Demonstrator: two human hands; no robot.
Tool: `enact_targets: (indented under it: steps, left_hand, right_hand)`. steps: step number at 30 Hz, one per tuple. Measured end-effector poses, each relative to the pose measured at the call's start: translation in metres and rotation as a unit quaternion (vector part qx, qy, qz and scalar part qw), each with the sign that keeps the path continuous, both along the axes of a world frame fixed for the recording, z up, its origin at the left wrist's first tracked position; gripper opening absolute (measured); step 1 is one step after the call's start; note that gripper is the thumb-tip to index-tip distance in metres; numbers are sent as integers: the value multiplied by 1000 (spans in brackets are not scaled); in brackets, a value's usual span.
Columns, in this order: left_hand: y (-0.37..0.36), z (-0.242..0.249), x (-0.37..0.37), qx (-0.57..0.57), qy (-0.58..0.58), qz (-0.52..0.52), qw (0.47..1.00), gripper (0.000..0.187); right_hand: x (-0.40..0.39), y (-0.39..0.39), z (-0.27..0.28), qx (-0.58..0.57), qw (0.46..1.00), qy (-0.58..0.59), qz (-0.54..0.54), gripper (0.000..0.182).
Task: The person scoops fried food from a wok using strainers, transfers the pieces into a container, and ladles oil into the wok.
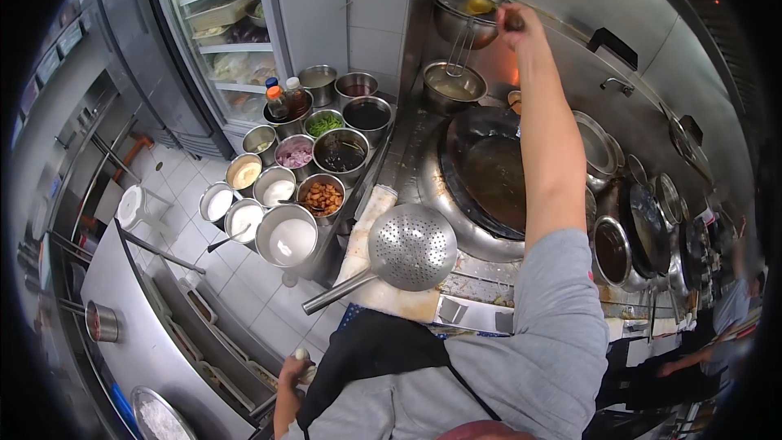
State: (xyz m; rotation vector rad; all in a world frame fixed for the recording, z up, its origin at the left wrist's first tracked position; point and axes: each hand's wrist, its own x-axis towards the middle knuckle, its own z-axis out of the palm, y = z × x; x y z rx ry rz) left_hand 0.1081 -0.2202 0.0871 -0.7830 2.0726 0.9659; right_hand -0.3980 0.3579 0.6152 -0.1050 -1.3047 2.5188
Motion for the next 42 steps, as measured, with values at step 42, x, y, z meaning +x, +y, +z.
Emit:
enact_targets:
  steps: [42]
  left_hand:
    - [382, 436, -507, 709, 303, 74, 633, 18]
  right_hand:
    - [426, 19, -274, 199, 927, -255, -188, 27]
